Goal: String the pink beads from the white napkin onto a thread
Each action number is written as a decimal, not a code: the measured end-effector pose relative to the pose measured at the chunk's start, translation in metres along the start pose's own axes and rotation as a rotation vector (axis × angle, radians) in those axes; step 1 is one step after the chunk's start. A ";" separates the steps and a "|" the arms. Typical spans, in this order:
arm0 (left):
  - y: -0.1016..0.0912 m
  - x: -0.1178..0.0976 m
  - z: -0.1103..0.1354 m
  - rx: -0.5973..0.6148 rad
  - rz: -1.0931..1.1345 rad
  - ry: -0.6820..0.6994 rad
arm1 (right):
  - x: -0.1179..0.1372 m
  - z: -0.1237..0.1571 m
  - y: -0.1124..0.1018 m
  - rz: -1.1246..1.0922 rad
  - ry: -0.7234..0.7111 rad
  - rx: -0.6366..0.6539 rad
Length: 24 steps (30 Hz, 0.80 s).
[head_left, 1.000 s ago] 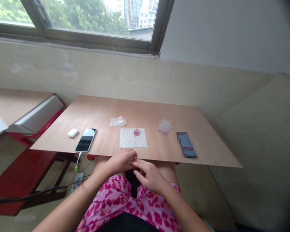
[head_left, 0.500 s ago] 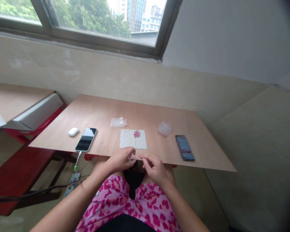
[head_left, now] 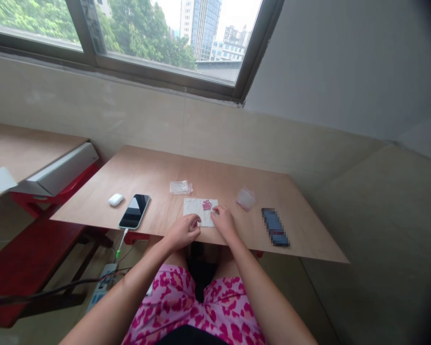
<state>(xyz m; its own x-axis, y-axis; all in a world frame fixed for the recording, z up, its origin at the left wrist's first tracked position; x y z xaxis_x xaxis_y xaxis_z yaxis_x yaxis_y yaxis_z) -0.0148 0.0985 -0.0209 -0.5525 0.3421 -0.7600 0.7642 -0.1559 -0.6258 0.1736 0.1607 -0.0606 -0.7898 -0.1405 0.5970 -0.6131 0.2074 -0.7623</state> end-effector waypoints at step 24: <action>-0.010 0.028 -0.011 -0.169 0.246 -0.163 | 0.075 0.004 -0.039 -0.407 -0.022 0.019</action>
<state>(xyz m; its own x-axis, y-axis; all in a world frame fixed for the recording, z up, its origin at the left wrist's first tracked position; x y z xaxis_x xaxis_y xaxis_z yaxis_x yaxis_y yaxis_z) -0.0346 0.1200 -0.0339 -0.3806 0.1586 -0.9110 0.9179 -0.0552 -0.3930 0.1377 0.1381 0.0126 -0.4826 -0.2281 0.8456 -0.8758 0.1131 -0.4693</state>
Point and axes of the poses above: each hand's wrist, its own z-axis away from the middle knuckle, its own y-axis out of the palm, x = y × z, the point moved 7 cm from there along -z, towards the middle knuckle, and after that the axes turned 3 degrees about -x, right-handed, at the moved point
